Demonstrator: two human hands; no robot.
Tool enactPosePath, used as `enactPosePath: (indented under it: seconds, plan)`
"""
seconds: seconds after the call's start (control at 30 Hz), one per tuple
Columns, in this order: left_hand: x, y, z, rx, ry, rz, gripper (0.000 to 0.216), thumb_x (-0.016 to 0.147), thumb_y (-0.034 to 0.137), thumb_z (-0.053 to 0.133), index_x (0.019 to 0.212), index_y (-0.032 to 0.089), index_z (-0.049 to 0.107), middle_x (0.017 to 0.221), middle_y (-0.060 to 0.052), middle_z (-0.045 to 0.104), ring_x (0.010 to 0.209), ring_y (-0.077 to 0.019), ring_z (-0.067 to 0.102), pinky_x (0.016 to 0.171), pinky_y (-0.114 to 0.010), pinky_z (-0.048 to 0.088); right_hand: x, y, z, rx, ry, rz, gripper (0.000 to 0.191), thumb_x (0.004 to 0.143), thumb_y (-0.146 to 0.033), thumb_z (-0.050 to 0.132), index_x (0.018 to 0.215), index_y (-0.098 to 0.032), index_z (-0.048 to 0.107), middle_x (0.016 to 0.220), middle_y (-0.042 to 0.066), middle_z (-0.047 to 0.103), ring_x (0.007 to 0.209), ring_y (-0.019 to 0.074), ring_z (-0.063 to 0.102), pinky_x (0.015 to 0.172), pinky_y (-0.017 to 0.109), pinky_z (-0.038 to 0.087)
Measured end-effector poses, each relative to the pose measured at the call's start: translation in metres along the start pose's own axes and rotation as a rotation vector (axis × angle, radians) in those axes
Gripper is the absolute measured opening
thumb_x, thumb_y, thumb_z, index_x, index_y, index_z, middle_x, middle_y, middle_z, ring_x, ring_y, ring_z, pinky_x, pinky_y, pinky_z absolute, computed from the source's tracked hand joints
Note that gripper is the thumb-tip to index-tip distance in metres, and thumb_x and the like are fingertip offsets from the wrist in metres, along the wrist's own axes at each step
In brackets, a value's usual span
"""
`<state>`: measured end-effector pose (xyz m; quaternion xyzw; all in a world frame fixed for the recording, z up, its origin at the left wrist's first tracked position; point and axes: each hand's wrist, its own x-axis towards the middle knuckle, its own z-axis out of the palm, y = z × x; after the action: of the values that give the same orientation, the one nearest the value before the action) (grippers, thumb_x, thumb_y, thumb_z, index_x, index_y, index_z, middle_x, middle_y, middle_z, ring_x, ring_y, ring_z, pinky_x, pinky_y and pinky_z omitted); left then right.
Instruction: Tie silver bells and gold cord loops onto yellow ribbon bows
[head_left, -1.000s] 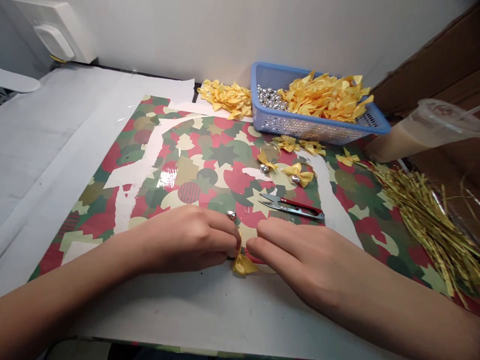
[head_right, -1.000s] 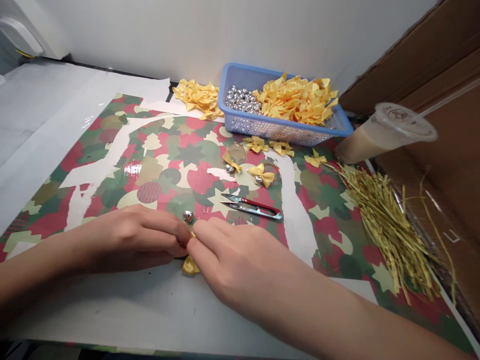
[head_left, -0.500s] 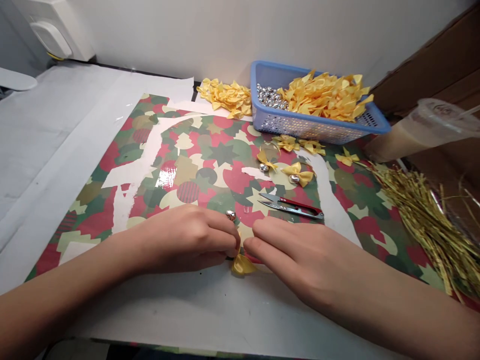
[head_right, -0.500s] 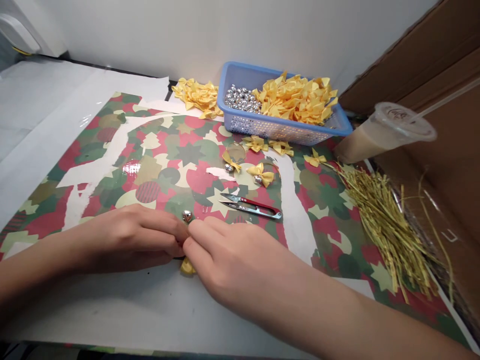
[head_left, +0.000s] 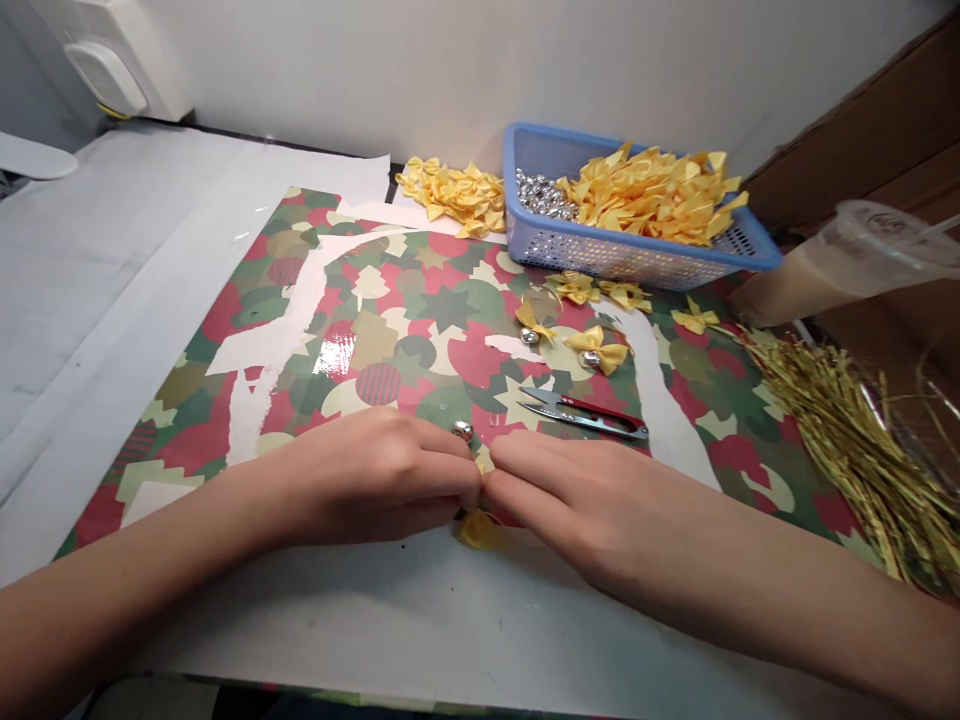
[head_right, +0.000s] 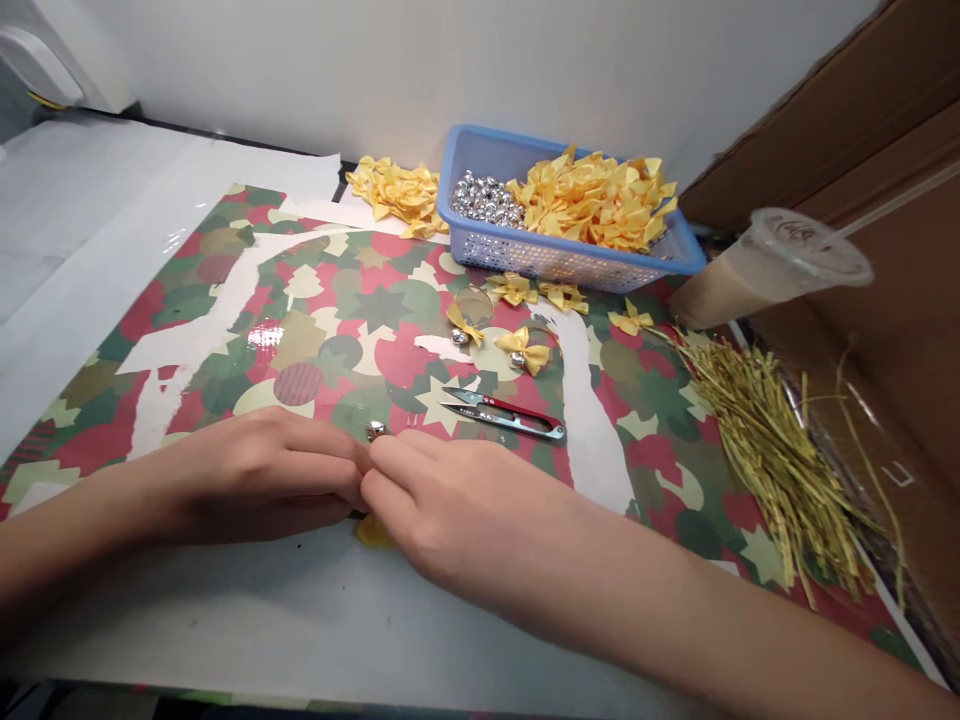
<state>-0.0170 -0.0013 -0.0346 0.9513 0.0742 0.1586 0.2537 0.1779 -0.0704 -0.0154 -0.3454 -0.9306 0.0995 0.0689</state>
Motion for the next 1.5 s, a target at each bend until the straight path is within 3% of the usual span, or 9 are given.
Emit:
enactPosePath:
  seconds: [0.13,0.23,0.43,0.63,0.77,1.07,1.5]
  plan:
    - [-0.002,-0.002,0.001,-0.114,-0.007,-0.08,0.022,0.078,0.0,0.048,0.072,0.017,0.06,0.066,0.0,0.066,0.053,-0.0098,0.053,0.047,-0.022,0.036,-0.004,0.011,0.001,0.294,-0.022,0.118,0.018,0.093,-0.01,0.04,0.084,-0.016,0.054,0.079,0.003,0.053,0.065,0.0116,0.048,0.054,0.021,0.037]
    - [-0.001,-0.002,-0.001,-0.375,0.016,-0.182,0.015,0.08,0.004,0.053,0.082,0.016,0.062,0.072,-0.001,0.068,0.059,-0.0095,0.06,0.051,-0.019,0.044,-0.009,0.018,0.003,0.597,0.064,0.171,0.015,0.093,-0.015,0.044,0.081,-0.017,0.053,0.075,0.001,0.052,0.064,0.0096,0.048,0.055,0.019,0.038]
    - [0.004,0.003,-0.015,-0.828,0.154,-0.431,0.016,0.079,0.013,0.064,0.094,0.017,0.059,0.093,-0.006,0.065,0.085,-0.0156,0.065,0.062,-0.021,0.052,-0.014,0.012,0.004,1.251,0.173,0.451,0.017,0.091,-0.029,0.053,0.078,-0.019,0.055,0.075,-0.001,0.051,0.058,0.0079,0.045,0.051,0.02,0.037]
    - [0.006,0.007,-0.013,-1.258,0.167,-0.434,0.024,0.077,0.003,0.064,0.093,0.017,0.054,0.089,-0.001,0.063,0.082,-0.0102,0.062,0.07,-0.021,0.05,-0.011,0.009,0.017,1.558,0.294,0.46,0.025,0.085,-0.041,0.063,0.077,-0.019,0.055,0.069,-0.003,0.045,0.054,0.0073,0.037,0.049,0.021,0.031]
    - [0.006,0.007,-0.008,-1.417,0.2,-0.455,0.023,0.076,0.002,0.065,0.09,0.016,0.053,0.083,0.0,0.063,0.077,-0.0087,0.062,0.071,-0.021,0.049,-0.006,0.008,0.029,1.647,0.358,0.412,0.023,0.084,-0.039,0.064,0.078,-0.019,0.055,0.07,-0.003,0.045,0.054,0.007,0.033,0.049,0.022,0.024]
    - [0.002,0.005,-0.001,-1.586,0.303,-0.514,0.029,0.07,0.015,0.077,0.087,0.015,0.053,0.072,0.002,0.067,0.065,-0.0081,0.062,0.064,-0.022,0.046,0.014,-0.005,0.036,1.695,0.499,0.412,0.028,0.074,-0.039,0.072,0.073,-0.019,0.052,0.061,-0.004,0.043,0.054,0.0085,0.032,0.051,0.022,0.027]
    - [0.002,0.009,-0.002,-1.604,0.352,-0.579,0.037,0.061,0.018,0.08,0.081,0.016,0.049,0.063,0.005,0.063,0.054,-0.006,0.056,0.056,-0.021,0.04,0.019,-0.012,0.036,1.714,0.494,0.422,0.027,0.076,-0.04,0.069,0.072,-0.019,0.052,0.065,-0.003,0.04,0.059,0.0104,0.032,0.055,0.022,0.029]
